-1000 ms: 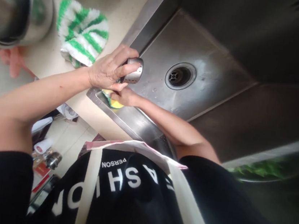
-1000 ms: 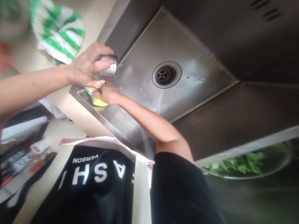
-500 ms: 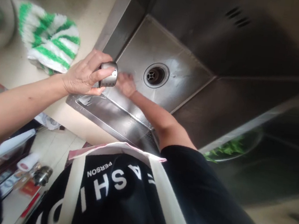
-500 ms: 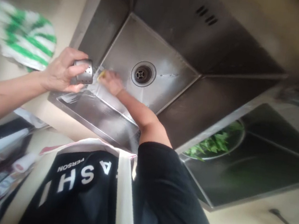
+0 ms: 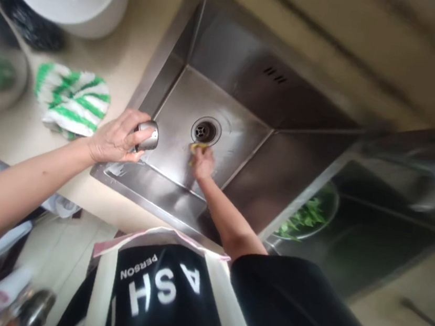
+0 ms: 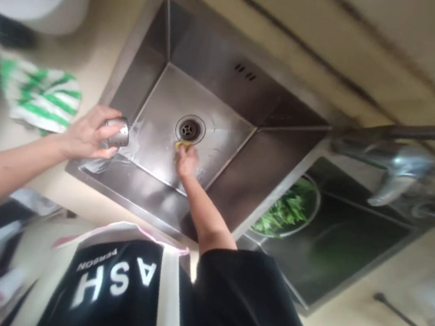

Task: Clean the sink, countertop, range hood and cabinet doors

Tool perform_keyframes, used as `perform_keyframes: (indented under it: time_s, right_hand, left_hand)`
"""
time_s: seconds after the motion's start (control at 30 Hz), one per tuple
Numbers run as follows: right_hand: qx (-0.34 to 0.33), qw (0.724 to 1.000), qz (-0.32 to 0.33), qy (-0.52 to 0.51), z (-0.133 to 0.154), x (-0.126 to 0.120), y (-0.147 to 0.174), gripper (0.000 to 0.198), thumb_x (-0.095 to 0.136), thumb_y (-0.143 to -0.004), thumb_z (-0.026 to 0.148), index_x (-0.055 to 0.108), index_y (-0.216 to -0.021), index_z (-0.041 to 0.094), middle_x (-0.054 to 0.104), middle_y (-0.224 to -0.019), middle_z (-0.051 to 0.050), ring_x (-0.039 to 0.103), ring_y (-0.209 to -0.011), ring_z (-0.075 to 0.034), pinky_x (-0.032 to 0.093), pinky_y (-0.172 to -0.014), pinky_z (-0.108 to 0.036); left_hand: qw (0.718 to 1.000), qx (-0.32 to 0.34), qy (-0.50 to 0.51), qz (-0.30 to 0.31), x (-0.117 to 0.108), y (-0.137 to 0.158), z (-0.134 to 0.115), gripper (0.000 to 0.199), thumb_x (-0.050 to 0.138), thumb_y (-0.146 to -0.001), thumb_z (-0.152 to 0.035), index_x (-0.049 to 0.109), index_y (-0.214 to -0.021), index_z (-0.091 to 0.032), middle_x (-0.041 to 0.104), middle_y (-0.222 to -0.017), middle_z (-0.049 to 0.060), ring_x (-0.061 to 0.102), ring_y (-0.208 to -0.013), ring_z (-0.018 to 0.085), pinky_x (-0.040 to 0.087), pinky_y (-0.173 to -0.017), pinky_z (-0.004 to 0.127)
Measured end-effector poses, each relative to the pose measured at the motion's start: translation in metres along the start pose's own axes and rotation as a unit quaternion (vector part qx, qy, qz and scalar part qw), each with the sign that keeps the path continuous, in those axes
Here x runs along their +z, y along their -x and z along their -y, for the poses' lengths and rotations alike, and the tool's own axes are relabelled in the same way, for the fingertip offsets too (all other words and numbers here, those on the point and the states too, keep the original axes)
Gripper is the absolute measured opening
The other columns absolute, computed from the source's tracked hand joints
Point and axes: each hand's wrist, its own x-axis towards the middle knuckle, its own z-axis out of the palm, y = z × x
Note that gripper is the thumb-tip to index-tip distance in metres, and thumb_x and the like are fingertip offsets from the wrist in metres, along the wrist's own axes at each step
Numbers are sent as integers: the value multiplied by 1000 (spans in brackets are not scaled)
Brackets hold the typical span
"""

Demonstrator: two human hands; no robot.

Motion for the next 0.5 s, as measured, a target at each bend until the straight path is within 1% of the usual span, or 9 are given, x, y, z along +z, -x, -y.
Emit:
perform_keyframes:
  time_s: [0.03, 0.1, 0.17, 0.27, 0.33, 0.37, 0.4, 0.47, 0.5]
  right_hand:
    - [-21, 1000, -2, 2, 12, -2, -8, 45, 47, -103, 15, 69, -142, 12, 67, -127, -21, 66, -104, -27, 53, -83, -31]
    - [-9, 998, -62, -7, 31, -25, -35, 46, 49, -104, 19, 69, -145, 14, 67, -131, -21, 65, -110, -29, 53, -90, -34]
    - [-22, 987, -158, -20, 45, -69, -70, 48, 46, -106, 22, 66, -149, 16, 65, -130, -19, 63, -116, -31, 52, -97, -39]
    - [-70, 945, -318, -31, 58, -143, -123, 45, 43, -111, 25, 67, -148, 22, 64, -127, -15, 60, -123, -33, 48, -104, -47]
    - [-105, 922, -372, -20, 64, -172, -153, 45, 35, -115, 26, 68, -146, 24, 63, -130, -15, 59, -126, -33, 45, -106, -52]
    - [-122, 920, -373, -7, 65, -177, -166, 47, 32, -117, 26, 68, -145, 24, 64, -132, -15, 59, -126, -33, 44, -107, -53]
    - [-137, 923, -359, 10, 66, -176, -175, 48, 30, -117, 26, 69, -143, 23, 64, -134, -16, 58, -127, -33, 43, -107, -54]
    - [-141, 944, -294, 48, 62, -157, -185, 45, 32, -116, 23, 71, -138, 18, 65, -136, -19, 56, -128, -34, 43, -108, -54]
    - [-126, 956, -256, 62, 57, -143, -185, 43, 35, -114, 20, 73, -135, 16, 65, -136, -20, 56, -128, -34, 43, -108, -54]
  left_hand:
    - [1000, 10, -13, -14, 0, -1, -2, 58, 75, -93, -45, 54, -145, -30, 62, -140, 15, 64, -123, 34, 63, -95, 59]
    - [999, 27, -28, -30, -1, -3, -6, 60, 74, -92, -39, 53, -147, -28, 64, -137, 18, 67, -119, 35, 64, -93, 56]
    - [998, 26, -40, -28, -2, -3, -8, 62, 73, -92, -33, 51, -149, -26, 63, -136, 19, 68, -118, 35, 64, -92, 53]
    - [998, 18, -63, -5, -4, -2, -10, 66, 71, -92, -31, 44, -152, -28, 60, -139, 19, 66, -119, 34, 65, -94, 54]
    - [997, 12, -76, 9, -6, -1, -11, 67, 70, -93, -30, 40, -153, -30, 59, -140, 18, 65, -119, 34, 65, -94, 54]
    - [997, 11, -81, 12, -7, -2, -11, 68, 69, -93, -30, 39, -154, -31, 58, -140, 17, 65, -119, 33, 65, -94, 54]
    - [996, 14, -84, 12, -7, -2, -11, 67, 68, -94, -30, 38, -154, -30, 58, -139, 17, 65, -118, 33, 66, -93, 53]
    - [996, 24, -85, 6, -8, -4, -12, 67, 66, -95, -30, 36, -155, -28, 58, -138, 18, 65, -117, 33, 66, -92, 53]
    - [996, 28, -84, 3, -8, -4, -13, 67, 66, -96, -30, 36, -155, -27, 58, -137, 19, 65, -117, 33, 66, -92, 53]
